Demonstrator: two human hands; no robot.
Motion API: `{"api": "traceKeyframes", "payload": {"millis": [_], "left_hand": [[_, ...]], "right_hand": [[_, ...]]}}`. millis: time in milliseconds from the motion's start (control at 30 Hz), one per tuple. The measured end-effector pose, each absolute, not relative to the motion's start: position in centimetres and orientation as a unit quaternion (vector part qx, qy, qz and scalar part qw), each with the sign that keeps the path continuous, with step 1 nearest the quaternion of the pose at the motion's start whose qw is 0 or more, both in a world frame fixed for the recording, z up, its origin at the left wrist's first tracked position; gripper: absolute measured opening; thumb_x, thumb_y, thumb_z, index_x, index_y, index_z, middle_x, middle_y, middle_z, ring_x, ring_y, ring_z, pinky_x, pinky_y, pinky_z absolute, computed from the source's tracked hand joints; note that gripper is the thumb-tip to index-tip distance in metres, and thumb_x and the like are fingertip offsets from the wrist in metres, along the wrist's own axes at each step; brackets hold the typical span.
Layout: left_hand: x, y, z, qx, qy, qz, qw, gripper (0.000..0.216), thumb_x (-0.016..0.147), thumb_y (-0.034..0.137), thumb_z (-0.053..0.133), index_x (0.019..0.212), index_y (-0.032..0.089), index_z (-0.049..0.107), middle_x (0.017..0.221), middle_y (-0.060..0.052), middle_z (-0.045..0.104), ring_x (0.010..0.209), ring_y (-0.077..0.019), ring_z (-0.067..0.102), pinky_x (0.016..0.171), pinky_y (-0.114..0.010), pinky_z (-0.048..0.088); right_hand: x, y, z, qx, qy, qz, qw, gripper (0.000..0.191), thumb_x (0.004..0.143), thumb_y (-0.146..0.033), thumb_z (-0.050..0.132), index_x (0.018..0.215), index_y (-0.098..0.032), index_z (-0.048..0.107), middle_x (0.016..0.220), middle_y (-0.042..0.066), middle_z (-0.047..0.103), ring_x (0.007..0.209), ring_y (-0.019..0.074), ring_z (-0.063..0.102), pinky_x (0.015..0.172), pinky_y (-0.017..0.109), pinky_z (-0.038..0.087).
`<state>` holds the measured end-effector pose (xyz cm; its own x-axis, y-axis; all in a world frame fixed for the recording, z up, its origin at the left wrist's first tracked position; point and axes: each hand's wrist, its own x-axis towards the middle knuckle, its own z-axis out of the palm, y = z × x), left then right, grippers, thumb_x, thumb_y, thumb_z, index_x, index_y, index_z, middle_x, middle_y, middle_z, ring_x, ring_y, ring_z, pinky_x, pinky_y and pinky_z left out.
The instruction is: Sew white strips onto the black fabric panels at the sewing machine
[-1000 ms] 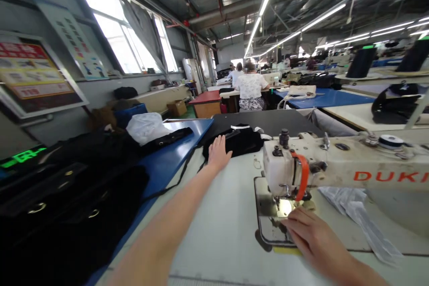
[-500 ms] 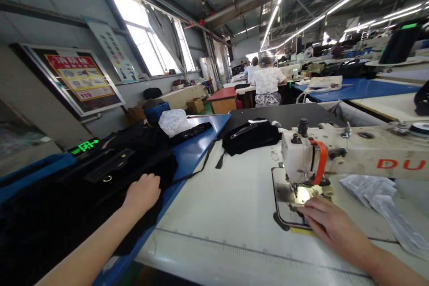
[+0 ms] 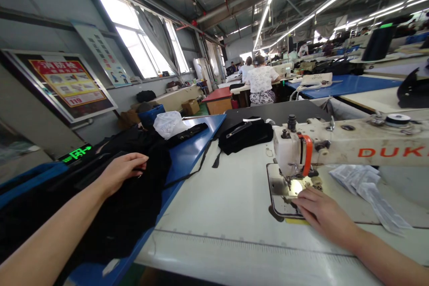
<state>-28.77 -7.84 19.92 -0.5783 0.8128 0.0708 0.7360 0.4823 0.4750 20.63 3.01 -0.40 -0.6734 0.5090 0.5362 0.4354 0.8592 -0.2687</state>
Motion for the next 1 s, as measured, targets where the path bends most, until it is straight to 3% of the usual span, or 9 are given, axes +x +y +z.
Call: {"api": "traceKeyframes", "payload": {"millis": [133,233,367,433,500,600,700,800,1000], "left_hand": [[-26.9,-6.4,19.2,0.487,0.836,0.226,0.117,0.04,0.078,0.054,0.044,0.089,0.019,0.059,0.088,-0.007,0.07,0.086,-0.0214,0.067,0.071,-0.03,0.055],[-26.6,-5.7,17.6,0.514,0.833,0.148,0.14,0.042,0.068,0.057,0.051,0.081,0.02,0.064,0.088,-0.008,0.072,0.091,-0.0258,0.067,0.078,-0.034,0.055],[-27.0,-7.8,15.4,0.535,0.829,0.024,0.16,0.041,0.04,0.032,0.069,0.079,0.02,0.071,0.102,-0.01,0.073,0.109,-0.036,0.062,0.098,-0.042,0.046],[-27.2,-9.5,14.6,0.536,0.832,-0.023,0.14,0.055,0.035,0.018,0.064,0.09,0.018,0.072,0.123,-0.016,0.065,0.127,-0.0405,0.048,0.107,-0.045,0.037],[-27.5,-11.1,14.1,0.554,0.824,-0.068,0.1,0.063,0.039,0.016,0.058,0.101,0.016,0.071,0.135,-0.018,0.056,0.135,-0.0383,0.039,0.112,-0.044,0.03],[-28.0,-12.3,14.0,0.603,0.792,-0.092,0.035,0.048,0.053,0.021,0.053,0.098,0.02,0.069,0.123,-0.013,0.064,0.121,-0.0318,0.055,0.106,-0.041,0.038],[-28.5,-12.2,14.2,0.621,0.781,-0.061,0.022,0.016,0.065,0.028,0.048,0.069,0.025,0.064,0.088,-0.008,0.068,0.09,-0.0289,0.065,0.086,-0.039,0.049],[-28.8,-11.4,14.5,0.61,0.791,-0.04,0.029,0.015,0.067,0.031,0.047,0.055,0.025,0.055,0.073,-0.007,0.065,0.077,-0.0274,0.062,0.077,-0.037,0.048],[-30.1,-9.4,16.5,0.546,0.836,0.045,0.033,0.011,0.064,0.033,0.05,0.06,0.023,0.055,0.064,-0.003,0.064,0.067,-0.0227,0.061,0.067,-0.033,0.048]], "right_hand": [[20.6,3.0,-0.2,-0.257,-0.919,0.052,0.293,0.026,0.093,-0.014,0.044,0.097,-0.018,0.07,0.088,0.008,0.066,0.084,0.021,0.06,0.078,0.035,0.052],[20.7,3.0,-0.1,-0.262,-0.919,0.047,0.289,0.026,0.093,-0.014,0.044,0.098,-0.017,0.07,0.088,0.009,0.066,0.084,0.0216,0.06,0.077,0.036,0.052],[20.9,2.9,0.1,-0.265,-0.918,0.051,0.292,0.025,0.093,-0.014,0.045,0.098,-0.018,0.07,0.086,0.008,0.065,0.083,0.0212,0.059,0.076,0.035,0.052],[20.8,2.9,0.1,-0.263,-0.917,0.053,0.294,0.025,0.093,-0.014,0.045,0.096,-0.018,0.07,0.085,0.008,0.065,0.083,0.021,0.059,0.076,0.035,0.052],[20.7,2.9,0.1,-0.26,-0.918,0.057,0.293,0.026,0.093,-0.014,0.045,0.096,-0.019,0.07,0.086,0.008,0.065,0.084,0.021,0.06,0.076,0.035,0.052],[20.7,3.0,-0.1,-0.258,-0.918,0.063,0.294,0.026,0.093,-0.015,0.044,0.096,-0.019,0.07,0.088,0.008,0.066,0.084,0.0209,0.06,0.078,0.036,0.052],[20.7,2.9,-0.1,-0.257,-0.914,0.063,0.307,0.026,0.093,-0.015,0.045,0.096,-0.02,0.07,0.087,0.007,0.067,0.084,0.0205,0.061,0.077,0.035,0.052],[20.7,2.9,-0.1,-0.259,-0.913,0.061,0.31,0.026,0.093,-0.016,0.045,0.095,-0.02,0.07,0.086,0.007,0.067,0.083,0.0203,0.061,0.076,0.035,0.053],[20.8,2.9,-0.2,-0.261,-0.918,0.053,0.295,0.026,0.093,-0.015,0.044,0.097,-0.019,0.07,0.088,0.008,0.067,0.084,0.0214,0.061,0.077,0.036,0.053]]}}
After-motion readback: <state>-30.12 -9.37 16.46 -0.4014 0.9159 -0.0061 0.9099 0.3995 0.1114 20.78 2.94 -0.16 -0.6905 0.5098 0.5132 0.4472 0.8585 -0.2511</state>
